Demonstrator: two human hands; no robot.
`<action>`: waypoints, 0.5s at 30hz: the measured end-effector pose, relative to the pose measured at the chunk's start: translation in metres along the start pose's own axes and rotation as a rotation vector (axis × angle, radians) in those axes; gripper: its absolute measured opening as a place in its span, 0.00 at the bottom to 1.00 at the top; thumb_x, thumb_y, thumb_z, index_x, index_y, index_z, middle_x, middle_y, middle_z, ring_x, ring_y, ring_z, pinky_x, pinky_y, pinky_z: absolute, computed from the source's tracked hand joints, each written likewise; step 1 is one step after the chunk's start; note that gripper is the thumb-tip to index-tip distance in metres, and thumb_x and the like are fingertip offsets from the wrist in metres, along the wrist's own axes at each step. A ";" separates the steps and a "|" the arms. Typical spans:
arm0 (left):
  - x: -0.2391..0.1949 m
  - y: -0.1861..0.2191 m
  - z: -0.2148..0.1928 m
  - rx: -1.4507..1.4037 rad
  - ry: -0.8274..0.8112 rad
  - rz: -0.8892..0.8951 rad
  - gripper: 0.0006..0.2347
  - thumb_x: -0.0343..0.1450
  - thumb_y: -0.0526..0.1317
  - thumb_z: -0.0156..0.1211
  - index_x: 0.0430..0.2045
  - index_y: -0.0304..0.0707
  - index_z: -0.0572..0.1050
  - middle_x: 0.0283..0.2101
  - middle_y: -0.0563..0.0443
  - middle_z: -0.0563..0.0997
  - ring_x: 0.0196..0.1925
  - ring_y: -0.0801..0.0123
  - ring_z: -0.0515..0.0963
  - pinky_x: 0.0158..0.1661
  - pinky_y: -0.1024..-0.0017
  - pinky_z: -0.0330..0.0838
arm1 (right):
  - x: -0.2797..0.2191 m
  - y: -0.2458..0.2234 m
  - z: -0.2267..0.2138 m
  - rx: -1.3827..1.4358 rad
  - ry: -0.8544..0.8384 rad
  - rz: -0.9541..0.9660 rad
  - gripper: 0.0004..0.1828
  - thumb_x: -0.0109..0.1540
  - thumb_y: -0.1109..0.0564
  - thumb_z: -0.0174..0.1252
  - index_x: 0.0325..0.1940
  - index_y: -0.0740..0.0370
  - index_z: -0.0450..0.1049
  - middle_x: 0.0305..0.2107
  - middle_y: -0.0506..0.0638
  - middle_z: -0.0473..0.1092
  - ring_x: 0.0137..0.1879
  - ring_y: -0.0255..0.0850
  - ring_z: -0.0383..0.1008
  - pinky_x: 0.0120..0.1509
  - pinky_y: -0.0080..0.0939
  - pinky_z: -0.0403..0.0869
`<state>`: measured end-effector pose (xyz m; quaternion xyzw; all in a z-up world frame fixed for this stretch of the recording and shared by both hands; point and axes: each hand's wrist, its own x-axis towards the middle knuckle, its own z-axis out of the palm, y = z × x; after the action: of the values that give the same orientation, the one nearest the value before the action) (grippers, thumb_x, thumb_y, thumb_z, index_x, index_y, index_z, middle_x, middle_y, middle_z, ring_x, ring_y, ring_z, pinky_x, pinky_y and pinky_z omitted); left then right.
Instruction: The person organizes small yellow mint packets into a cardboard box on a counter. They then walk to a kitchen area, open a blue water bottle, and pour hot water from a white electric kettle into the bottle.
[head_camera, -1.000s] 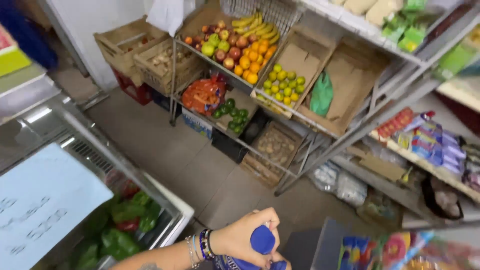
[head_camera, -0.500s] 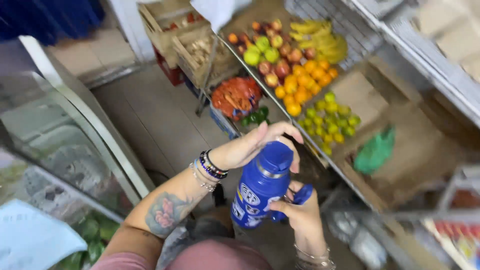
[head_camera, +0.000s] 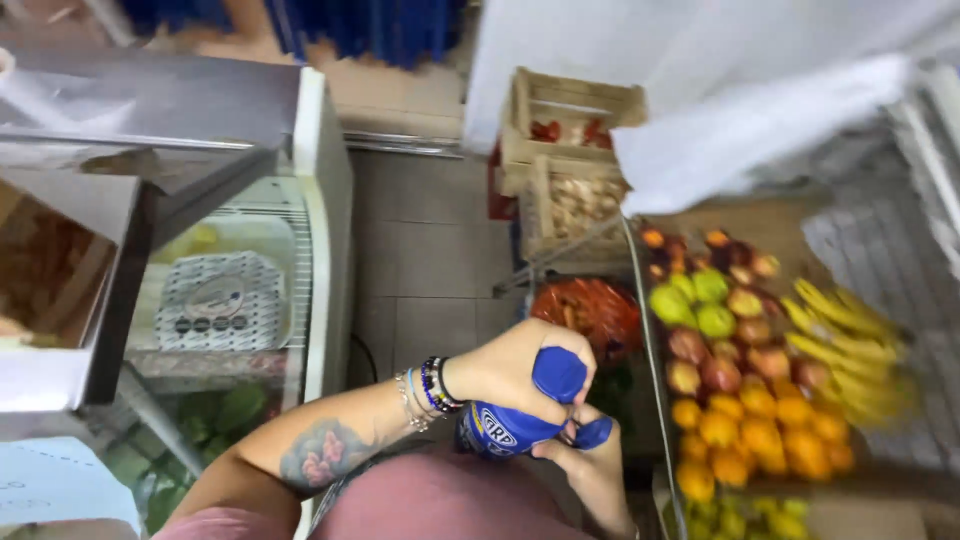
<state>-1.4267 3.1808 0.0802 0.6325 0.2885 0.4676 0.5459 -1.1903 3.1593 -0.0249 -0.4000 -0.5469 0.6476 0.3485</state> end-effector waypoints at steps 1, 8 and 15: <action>0.005 -0.001 -0.017 0.002 0.038 0.000 0.11 0.55 0.34 0.67 0.26 0.49 0.74 0.30 0.65 0.80 0.33 0.83 0.78 0.40 0.82 0.75 | 0.024 0.000 0.002 -0.062 -0.007 0.008 0.22 0.42 0.59 0.81 0.32 0.64 0.76 0.25 0.43 0.68 0.35 0.31 0.66 0.39 0.31 0.66; 0.058 -0.029 -0.145 0.061 0.392 -0.014 0.11 0.55 0.32 0.66 0.27 0.46 0.75 0.30 0.62 0.81 0.33 0.83 0.77 0.39 0.81 0.74 | 0.226 -0.023 0.023 -0.283 -0.212 -0.039 0.31 0.41 0.58 0.82 0.20 0.53 0.58 0.19 0.39 0.57 0.29 0.30 0.55 0.33 0.32 0.56; 0.125 -0.032 -0.313 0.321 1.041 -0.056 0.09 0.54 0.34 0.67 0.22 0.49 0.76 0.28 0.65 0.81 0.32 0.83 0.78 0.40 0.81 0.73 | 0.437 -0.069 0.119 -0.424 -0.329 -0.125 0.30 0.45 0.61 0.78 0.19 0.51 0.57 0.19 0.37 0.54 0.29 0.30 0.51 0.33 0.34 0.55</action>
<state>-1.6563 3.4294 0.0737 0.3852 0.6051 0.6542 0.2398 -1.4871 3.5077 -0.0068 -0.3189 -0.7432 0.5522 0.2024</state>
